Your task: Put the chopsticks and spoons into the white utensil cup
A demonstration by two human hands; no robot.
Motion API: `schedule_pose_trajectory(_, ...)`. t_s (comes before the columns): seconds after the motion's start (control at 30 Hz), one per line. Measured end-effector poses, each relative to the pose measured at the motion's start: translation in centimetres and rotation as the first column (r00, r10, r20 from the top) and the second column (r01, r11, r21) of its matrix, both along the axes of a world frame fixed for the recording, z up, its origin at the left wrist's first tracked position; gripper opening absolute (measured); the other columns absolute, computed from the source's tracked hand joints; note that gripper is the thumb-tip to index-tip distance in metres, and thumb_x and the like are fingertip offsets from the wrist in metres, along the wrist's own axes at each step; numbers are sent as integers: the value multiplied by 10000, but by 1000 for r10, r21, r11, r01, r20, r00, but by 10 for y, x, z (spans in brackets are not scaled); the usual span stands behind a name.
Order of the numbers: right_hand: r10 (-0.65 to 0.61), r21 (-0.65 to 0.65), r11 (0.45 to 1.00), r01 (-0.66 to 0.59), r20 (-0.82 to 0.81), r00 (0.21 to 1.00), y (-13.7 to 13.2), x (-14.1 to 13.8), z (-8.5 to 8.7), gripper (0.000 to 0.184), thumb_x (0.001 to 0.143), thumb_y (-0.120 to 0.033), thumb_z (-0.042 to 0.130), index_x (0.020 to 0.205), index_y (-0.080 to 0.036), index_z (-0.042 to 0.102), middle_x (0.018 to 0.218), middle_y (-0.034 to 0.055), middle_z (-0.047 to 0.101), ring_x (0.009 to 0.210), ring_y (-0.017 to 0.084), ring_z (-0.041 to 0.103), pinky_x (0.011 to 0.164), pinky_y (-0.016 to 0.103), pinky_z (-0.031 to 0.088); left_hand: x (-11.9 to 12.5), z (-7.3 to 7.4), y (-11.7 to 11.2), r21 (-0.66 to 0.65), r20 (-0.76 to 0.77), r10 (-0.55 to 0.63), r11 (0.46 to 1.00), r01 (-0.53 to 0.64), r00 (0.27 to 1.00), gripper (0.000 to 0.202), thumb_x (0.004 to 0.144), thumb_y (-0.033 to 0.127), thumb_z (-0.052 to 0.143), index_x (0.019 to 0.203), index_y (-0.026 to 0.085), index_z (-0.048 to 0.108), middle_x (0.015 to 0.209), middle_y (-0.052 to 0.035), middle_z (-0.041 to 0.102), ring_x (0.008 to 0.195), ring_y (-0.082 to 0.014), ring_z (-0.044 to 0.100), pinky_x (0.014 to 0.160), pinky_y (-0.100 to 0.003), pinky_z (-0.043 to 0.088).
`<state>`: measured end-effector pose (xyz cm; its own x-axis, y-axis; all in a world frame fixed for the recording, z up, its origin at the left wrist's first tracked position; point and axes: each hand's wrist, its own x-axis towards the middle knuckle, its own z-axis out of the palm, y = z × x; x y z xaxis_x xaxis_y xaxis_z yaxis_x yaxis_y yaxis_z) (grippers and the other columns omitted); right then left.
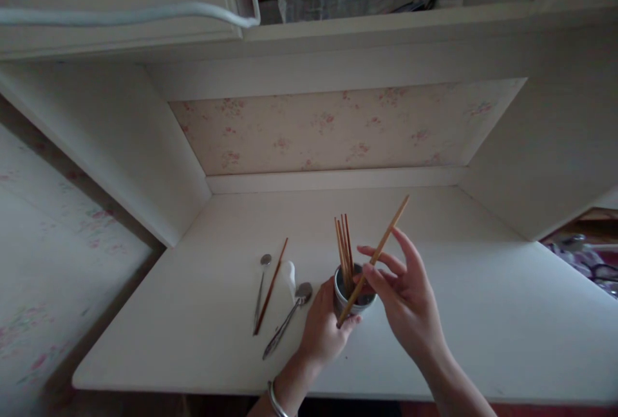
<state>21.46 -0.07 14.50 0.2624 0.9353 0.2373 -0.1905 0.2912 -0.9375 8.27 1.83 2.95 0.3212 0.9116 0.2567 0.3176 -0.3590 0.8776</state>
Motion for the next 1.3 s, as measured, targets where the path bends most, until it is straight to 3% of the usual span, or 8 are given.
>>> schedule_pose_trajectory(0.07, -57, 44, 997, 57, 6, 998, 4, 14, 6, 824, 860, -295, 696, 1495, -437, 189, 1145, 32, 707, 738, 143, 734, 686, 325, 643, -1, -3, 0, 2, 12, 4, 1000, -4, 1000, 707, 694, 148, 797, 1323, 282, 503, 1287, -66, 605, 1189, -278, 570, 1033, -452, 472)
schedule_pose_trajectory(0.1, -81, 61, 995, 80, 15, 997, 6, 21, 9, 829, 853, -296, 704, 1495, -434, 199, 1129, 29, 715, 743, 147, 736, 682, 324, 643, -1, -5, 0, -4, 18, 11, 1000, -11, 1000, 724, 691, 142, 797, 1334, 277, 491, 1290, -68, 604, 1193, -275, 569, 1038, -450, 466)
schedule_pose_trajectory(0.27, -142, 19, 990, 140, 119, 983, 23, 45, 14, 407, 852, -413, 685, 1216, -274, 568, 1037, 57, 732, 750, 174, 723, 627, 312, 630, 0, -8, -1, -8, 21, 31, 1000, -30, 999, 709, 711, 179, 799, 1339, 271, 484, 1270, -63, 618, 1167, -270, 581, 1026, -445, 465)
schedule_pose_trajectory(0.5, -74, -129, 985, 115, 291, 954, 46, 47, -21, 355, 839, -517, 640, 978, -190, 649, 907, 78, 725, 843, 223, 715, 691, 347, 623, -3, -7, -1, -56, 24, 7, 998, -6, 1000, 705, 714, 185, 807, 1336, 272, 488, 1278, -67, 620, 1176, -277, 575, 1032, -432, 449)
schedule_pose_trajectory(0.67, -95, -109, 975, 194, 584, 806, 49, 43, -41, 286, 864, -462, 584, 905, -208, 709, 881, 60, 744, 812, 216, 714, 705, 321, 582, -5, -7, 0, -100, 39, -33, 994, 36, 999, 694, 703, 163, 805, 1325, 272, 516, 1283, -71, 631, 1177, -270, 585, 1044, -415, 443)
schedule_pose_trajectory(0.8, -91, -67, 981, 182, 668, 738, 45, 38, -45, 257, 886, -405, 539, 886, -218, 716, 897, 52, 741, 816, 203, 701, 688, 293, 561, -4, -6, 0, -124, 79, -53, 990, 62, 995, 725, 702, 144, 790, 1352, 268, 494, 1301, -69, 622, 1196, -264, 577, 1058, -418, 433)
schedule_pose_trajectory(1.17, -41, -103, 986, 129, 603, 797, 37, 33, -53, 252, 867, -418, 585, 889, -210, 725, 920, 64, 739, 838, 217, 714, 684, 311, 604, -7, -3, 1, -119, 48, -49, 991, 54, 998, 727, 678, 137, 812, 1334, 255, 523, 1286, -74, 629, 1180, -277, 577, 1048, -431, 435)
schedule_pose_trajectory(1.3, 29, -190, 979, 75, 493, 870, 33, 36, -57, 322, 868, -459, 616, 1055, -210, 700, 1020, 80, 734, 919, 240, 719, 767, 367, 619, -7, 2, 1, -142, 62, -81, 986, 89, 995, 715, 706, 123, 786, 1348, 278, 514, 1313, -58, 622, 1202, -261, 569, 1065, -414, 429)
